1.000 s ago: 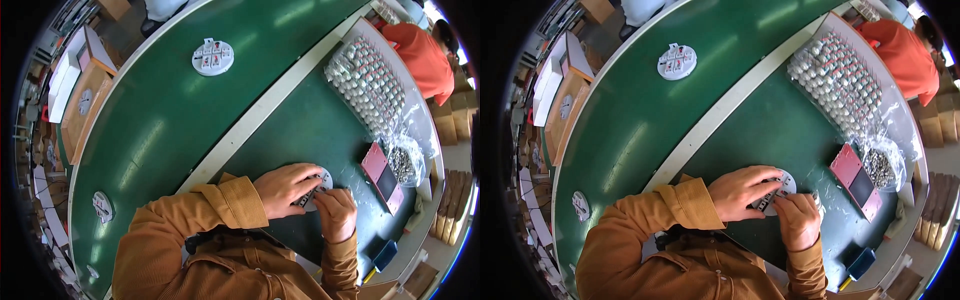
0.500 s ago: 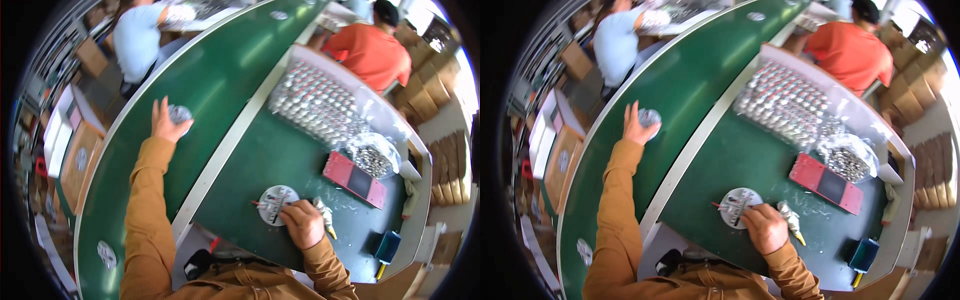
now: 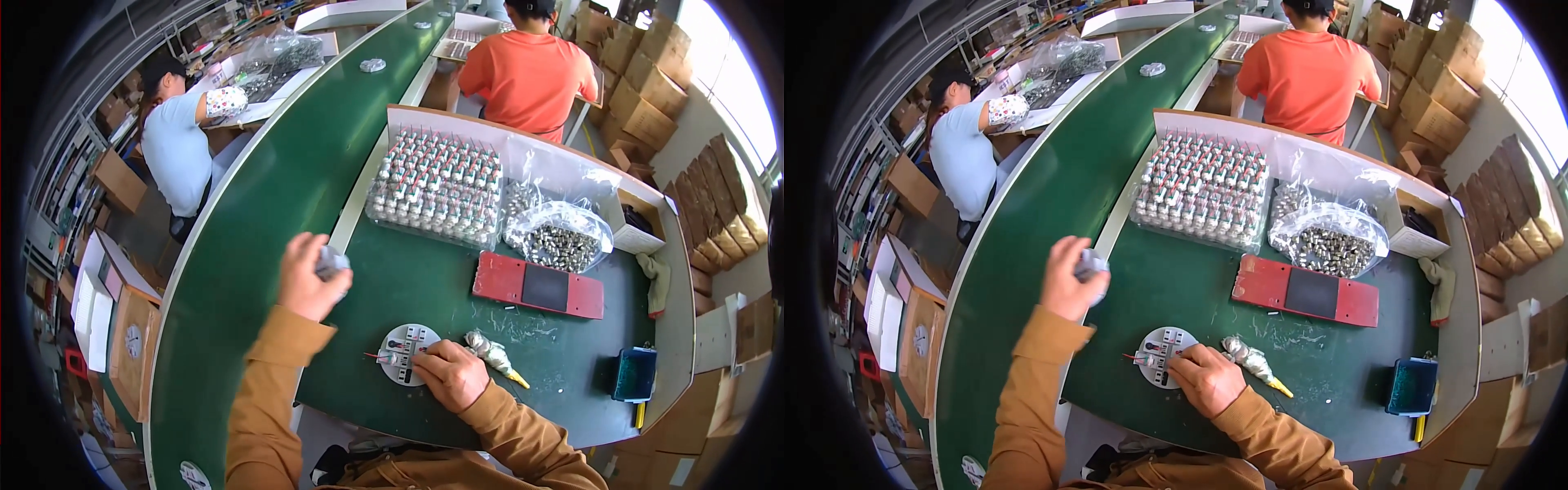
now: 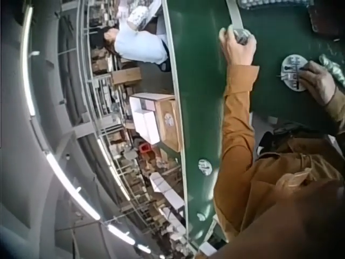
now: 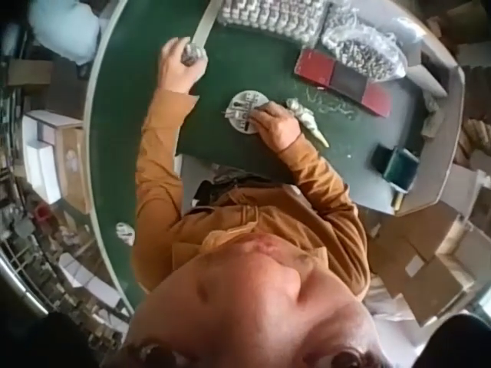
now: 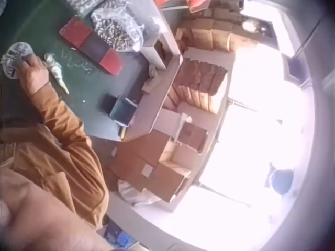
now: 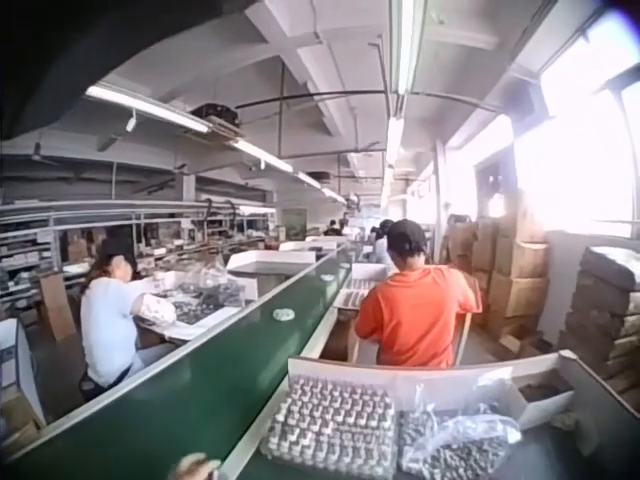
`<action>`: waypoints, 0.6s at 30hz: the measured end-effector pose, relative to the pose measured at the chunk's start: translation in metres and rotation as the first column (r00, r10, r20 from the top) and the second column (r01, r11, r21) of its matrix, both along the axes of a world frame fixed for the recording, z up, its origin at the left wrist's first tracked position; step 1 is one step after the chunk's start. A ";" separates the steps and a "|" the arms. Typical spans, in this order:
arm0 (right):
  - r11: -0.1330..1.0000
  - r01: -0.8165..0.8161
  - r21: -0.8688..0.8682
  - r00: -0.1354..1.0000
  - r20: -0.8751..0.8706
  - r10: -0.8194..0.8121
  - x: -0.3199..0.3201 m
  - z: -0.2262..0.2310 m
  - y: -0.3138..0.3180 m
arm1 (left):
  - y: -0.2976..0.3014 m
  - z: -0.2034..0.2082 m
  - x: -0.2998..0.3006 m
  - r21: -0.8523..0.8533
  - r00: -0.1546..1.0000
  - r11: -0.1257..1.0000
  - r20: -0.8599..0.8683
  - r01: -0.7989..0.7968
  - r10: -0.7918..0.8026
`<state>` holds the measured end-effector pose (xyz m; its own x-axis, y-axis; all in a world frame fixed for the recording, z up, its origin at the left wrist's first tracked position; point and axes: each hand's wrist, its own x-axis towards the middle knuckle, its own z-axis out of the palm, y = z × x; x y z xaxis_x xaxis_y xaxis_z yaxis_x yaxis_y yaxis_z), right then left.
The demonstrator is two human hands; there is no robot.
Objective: The person assembles small internal components, contacts, and screws into circular plastic electronic housings by hand at a workstation.
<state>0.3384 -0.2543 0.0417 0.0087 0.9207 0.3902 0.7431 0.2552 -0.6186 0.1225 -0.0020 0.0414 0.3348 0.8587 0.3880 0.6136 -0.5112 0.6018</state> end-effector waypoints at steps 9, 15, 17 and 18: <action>0.999 -0.011 -0.030 0.999 -0.053 0.009 0.005 0.002 -0.002 | -0.044 -0.007 0.057 0.111 0.976 0.992 -0.197 -0.067 0.088; 0.993 -0.016 -0.121 0.998 0.053 0.022 0.015 0.016 -0.004 | -0.127 0.009 0.028 -0.143 0.781 0.776 -0.030 0.614 -0.623; 0.988 -0.008 -0.152 0.985 0.171 0.034 0.015 0.023 -0.001 | -0.142 -0.006 0.026 -0.168 0.752 0.752 -0.074 0.638 -0.655; 0.988 -0.006 -0.153 0.984 0.173 0.033 0.011 0.023 0.001 | -0.143 -0.007 0.025 -0.168 0.751 0.751 -0.072 0.639 -0.656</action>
